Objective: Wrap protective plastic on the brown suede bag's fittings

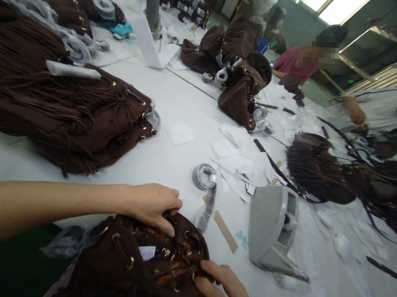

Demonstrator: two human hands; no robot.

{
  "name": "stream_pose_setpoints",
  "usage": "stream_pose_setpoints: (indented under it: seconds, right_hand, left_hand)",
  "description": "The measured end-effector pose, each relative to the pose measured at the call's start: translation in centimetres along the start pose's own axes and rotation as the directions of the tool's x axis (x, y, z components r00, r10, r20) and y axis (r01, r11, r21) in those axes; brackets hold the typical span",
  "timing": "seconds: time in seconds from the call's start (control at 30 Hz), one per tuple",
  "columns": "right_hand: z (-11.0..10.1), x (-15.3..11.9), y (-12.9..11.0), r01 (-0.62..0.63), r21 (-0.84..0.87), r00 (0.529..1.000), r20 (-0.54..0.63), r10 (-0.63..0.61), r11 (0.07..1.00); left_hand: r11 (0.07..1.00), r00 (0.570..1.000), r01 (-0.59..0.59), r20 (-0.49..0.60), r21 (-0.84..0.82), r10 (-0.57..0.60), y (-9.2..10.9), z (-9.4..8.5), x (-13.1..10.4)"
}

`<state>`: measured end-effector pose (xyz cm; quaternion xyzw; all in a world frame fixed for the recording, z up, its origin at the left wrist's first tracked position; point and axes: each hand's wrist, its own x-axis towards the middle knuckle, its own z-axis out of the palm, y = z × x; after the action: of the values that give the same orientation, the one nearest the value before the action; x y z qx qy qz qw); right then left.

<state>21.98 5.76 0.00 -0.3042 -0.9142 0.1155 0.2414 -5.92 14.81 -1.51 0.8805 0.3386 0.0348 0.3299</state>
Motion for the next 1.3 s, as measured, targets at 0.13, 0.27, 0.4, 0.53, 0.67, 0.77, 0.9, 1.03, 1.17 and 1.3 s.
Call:
stream_pose_setpoints:
  seconds: [0.13,0.27,0.4,0.53,0.67,0.77,0.9,1.03,1.17,1.3]
  right_hand:
    - [-0.3,0.5,0.0,0.007,0.031,0.999,0.033,-0.008,0.999]
    - [-0.4,1.0,-0.3,-0.009,0.030,1.000,0.027,0.008,1.000]
    - [0.0,1.2,-0.3,-0.011,0.048,1.000,0.027,0.010,0.999]
    - [0.3,1.2,-0.3,-0.054,0.151,0.994,0.098,0.039,0.987]
    - [0.3,0.5,-0.4,-0.112,0.272,0.993,0.062,0.098,0.956]
    - [0.5,-0.6,-0.3,-0.282,0.394,0.952,-0.002,0.308,0.875]
    - [1.1,-0.8,-0.4,-0.609,0.434,0.759,0.075,0.647,0.664]
    - [2.0,1.0,-1.4,-0.631,0.517,0.747,0.205,0.632,0.578]
    - [2.7,2.3,-2.0,-0.559,0.574,0.784,0.131,0.606,0.599]
    - [3.1,2.1,-2.1,-0.495,0.592,0.820,0.076,0.568,0.636]
  left_hand:
    - [0.995,1.000,-0.013,0.017,0.096,0.011,0.5,1.0,0.7]
    - [0.994,0.999,-0.050,0.023,0.098,0.048,0.4,1.5,0.5]
    - [0.979,0.995,-0.091,0.055,0.185,0.082,0.4,1.2,0.5]
    - [0.987,0.986,-0.158,0.052,0.035,0.156,0.0,0.9,0.3]
    - [0.995,0.995,-0.102,0.017,-0.021,0.103,-0.6,1.2,0.2]
    - [0.993,0.995,-0.097,0.011,0.060,0.096,0.0,0.9,0.4]
    - [0.999,0.994,-0.047,-0.099,0.010,0.048,3.2,-0.7,0.0]
    - [0.911,0.989,0.145,0.044,-0.386,-0.139,7.4,-1.0,-1.4]
    - [0.743,0.966,0.246,0.094,-0.623,-0.241,7.9,0.4,-2.1]
    - [0.207,0.920,0.362,0.314,-0.909,-0.234,5.9,1.4,-2.6]
